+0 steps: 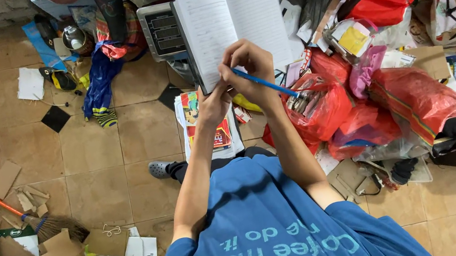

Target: The recorder weighs items on a scale and records information in a notebook.

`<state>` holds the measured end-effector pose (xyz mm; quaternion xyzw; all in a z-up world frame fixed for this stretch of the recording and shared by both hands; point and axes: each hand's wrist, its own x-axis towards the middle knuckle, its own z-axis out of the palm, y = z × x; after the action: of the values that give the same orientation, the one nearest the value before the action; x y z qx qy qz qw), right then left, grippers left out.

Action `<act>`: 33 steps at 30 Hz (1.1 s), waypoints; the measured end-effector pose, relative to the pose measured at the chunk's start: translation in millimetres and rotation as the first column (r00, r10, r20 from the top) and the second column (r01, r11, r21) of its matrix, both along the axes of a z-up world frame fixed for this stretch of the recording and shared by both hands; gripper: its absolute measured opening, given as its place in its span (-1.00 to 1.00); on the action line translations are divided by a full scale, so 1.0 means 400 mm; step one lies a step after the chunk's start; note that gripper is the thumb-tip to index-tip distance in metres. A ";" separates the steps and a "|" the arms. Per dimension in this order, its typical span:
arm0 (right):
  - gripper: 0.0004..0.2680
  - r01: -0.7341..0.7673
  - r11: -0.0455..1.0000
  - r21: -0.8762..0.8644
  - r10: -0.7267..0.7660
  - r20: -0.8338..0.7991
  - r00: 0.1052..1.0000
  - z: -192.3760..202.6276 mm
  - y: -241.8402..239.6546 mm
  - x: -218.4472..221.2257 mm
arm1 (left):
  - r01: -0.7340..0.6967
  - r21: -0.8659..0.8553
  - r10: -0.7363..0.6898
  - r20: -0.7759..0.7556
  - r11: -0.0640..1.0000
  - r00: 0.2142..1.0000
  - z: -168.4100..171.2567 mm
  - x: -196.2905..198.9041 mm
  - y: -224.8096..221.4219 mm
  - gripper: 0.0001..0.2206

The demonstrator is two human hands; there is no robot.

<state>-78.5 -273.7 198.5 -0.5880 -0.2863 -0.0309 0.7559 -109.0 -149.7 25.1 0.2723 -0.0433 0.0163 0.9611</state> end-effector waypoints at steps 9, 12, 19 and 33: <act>-0.80 0.001 0.989 -0.145 0.008 0.061 0.998 -0.028 -0.051 0.029 | -0.020 0.158 0.018 0.010 0.987 1.000 0.113 -0.037 -0.040 -0.68; -0.81 -0.072 0.993 -0.089 0.075 0.021 0.997 -0.003 -0.043 0.027 | -0.052 0.140 0.043 0.069 0.989 0.997 0.109 -0.028 -0.036 -0.70; -0.81 -0.107 0.986 -0.125 0.100 -0.060 0.993 -0.036 -0.027 0.039 | -0.094 0.046 0.091 0.066 0.994 0.994 0.101 -0.027 -0.030 -0.73; -0.82 0.126 0.953 -0.277 -0.085 0.156 0.984 -0.063 0.019 0.026 | -0.120 0.167 0.122 -0.002 0.979 0.992 0.087 -0.048 0.018 -0.66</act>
<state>-68.1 -266.2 173.5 -0.7017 -0.3089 -0.0716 0.6381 -128.1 -142.3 59.7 0.3539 -0.0220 0.0695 0.9324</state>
